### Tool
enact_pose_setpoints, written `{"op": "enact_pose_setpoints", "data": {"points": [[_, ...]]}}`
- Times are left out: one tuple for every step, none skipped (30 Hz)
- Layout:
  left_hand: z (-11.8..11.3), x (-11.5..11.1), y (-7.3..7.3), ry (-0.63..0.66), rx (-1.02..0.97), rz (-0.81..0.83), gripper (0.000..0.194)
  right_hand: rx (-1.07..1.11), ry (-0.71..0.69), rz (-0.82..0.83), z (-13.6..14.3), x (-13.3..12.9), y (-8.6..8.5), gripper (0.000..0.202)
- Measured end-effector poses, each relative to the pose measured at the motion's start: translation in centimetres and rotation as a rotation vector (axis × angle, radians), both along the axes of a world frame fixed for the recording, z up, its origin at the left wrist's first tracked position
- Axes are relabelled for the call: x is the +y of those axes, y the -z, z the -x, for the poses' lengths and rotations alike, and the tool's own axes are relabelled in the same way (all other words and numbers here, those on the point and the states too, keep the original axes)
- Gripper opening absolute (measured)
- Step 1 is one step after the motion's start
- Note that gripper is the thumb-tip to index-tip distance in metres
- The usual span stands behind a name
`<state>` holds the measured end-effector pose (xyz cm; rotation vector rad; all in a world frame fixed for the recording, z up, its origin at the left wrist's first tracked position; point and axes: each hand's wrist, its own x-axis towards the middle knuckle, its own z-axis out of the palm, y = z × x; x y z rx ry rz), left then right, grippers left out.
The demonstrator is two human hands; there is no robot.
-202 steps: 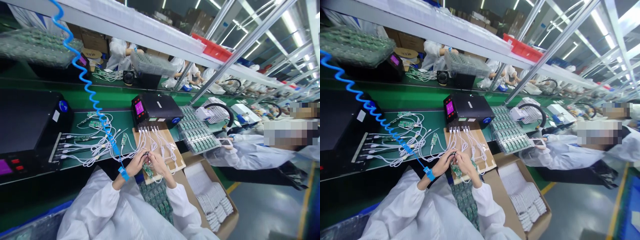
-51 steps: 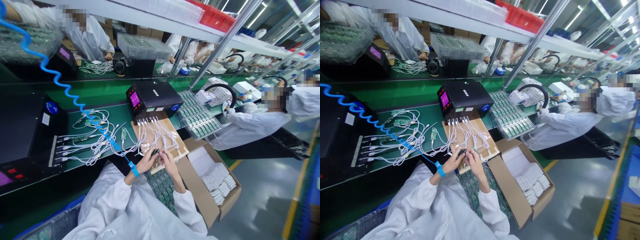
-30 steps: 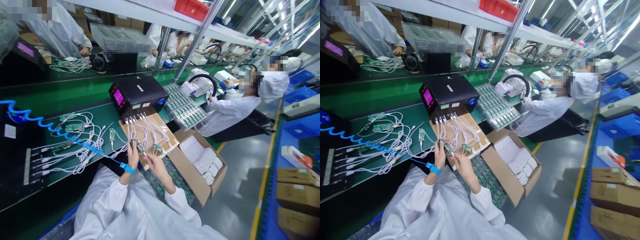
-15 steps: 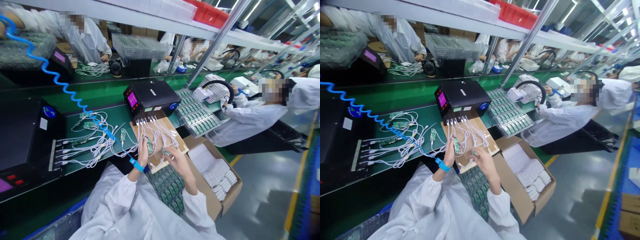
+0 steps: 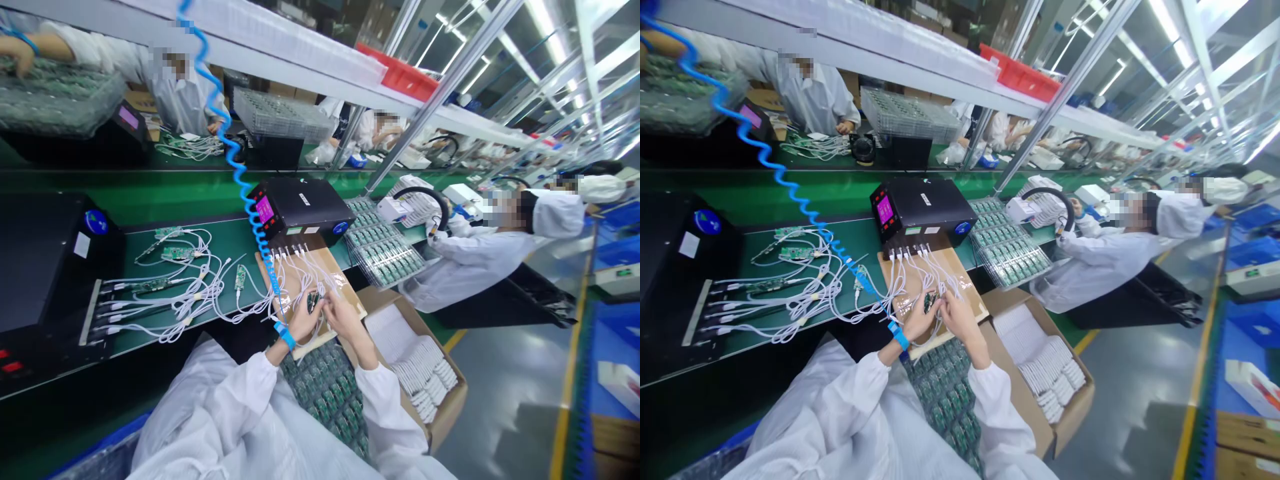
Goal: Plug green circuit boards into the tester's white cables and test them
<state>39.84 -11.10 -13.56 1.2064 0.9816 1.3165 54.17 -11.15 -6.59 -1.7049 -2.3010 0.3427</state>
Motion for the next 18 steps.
{"op": "enact_pose_setpoints", "data": {"points": [[-0.2,0.1,0.0,-0.002,-0.005,-0.013,0.034,0.016,0.012,0.012,0.1,0.2,0.0,0.023],[-0.4,0.2,-0.1,-0.004,-0.01,-0.021,0.032,0.039,0.017,0.023,0.3,0.4,0.1,0.022],[-0.6,0.4,-0.1,-0.004,-0.018,-0.027,0.031,0.066,0.021,0.029,0.4,0.7,0.3,0.022],[-0.7,0.5,-0.2,-0.001,-0.026,-0.035,0.031,0.094,0.025,0.03,0.5,1.0,0.5,0.022],[-0.8,0.6,-0.2,0.002,-0.035,-0.041,0.031,0.116,0.028,0.028,0.6,1.2,0.7,0.022],[-0.8,0.6,-0.3,0.003,-0.044,-0.045,0.031,0.13,0.03,0.024,0.7,1.5,0.9,0.023],[-0.9,0.7,-0.3,-0.001,-0.054,-0.047,0.031,0.139,0.031,0.02,0.8,1.7,1.0,0.023],[-0.9,0.8,-0.3,-0.005,-0.063,-0.049,0.032,0.147,0.03,0.018,0.8,1.9,1.1,0.024],[-1.0,0.8,-0.2,-0.012,-0.069,-0.053,0.033,0.159,0.031,0.016,0.9,2.1,1.1,0.026],[-1.0,0.9,-0.1,-0.024,-0.074,-0.056,0.035,0.179,0.033,0.019,1.0,2.3,1.0,0.028],[-1.0,0.9,0.0,-0.045,-0.079,-0.051,0.036,0.21,0.04,0.034,1.0,2.4,0.8,0.031],[-1.0,1.0,0.2,-0.071,-0.089,-0.033,0.037,0.253,0.052,0.066,1.0,2.4,0.6,0.035],[-0.9,1.0,0.3,-0.091,-0.104,0.0,0.038,0.302,0.067,0.114,0.9,2.4,0.4,0.041],[-0.8,1.1,0.5,-0.097,-0.124,0.041,0.041,0.351,0.084,0.168,0.7,2.4,0.2,0.047],[-0.7,1.2,0.6,-0.087,-0.149,0.082,0.044,0.394,0.101,0.21,0.4,2.2,0.0,0.053],[-0.5,1.2,0.6,-0.065,-0.176,0.112,0.048,0.422,0.113,0.224,0.1,1.9,0.0,0.057],[-0.3,1.2,0.5,-0.038,-0.203,0.128,0.051,0.421,0.107,0.202,-0.2,1.6,0.1,0.059],[-0.1,1.2,0.4,-0.025,-0.23,0.13,0.053,0.397,0.089,0.156,-0.5,1.1,0.4,0.059]]}}
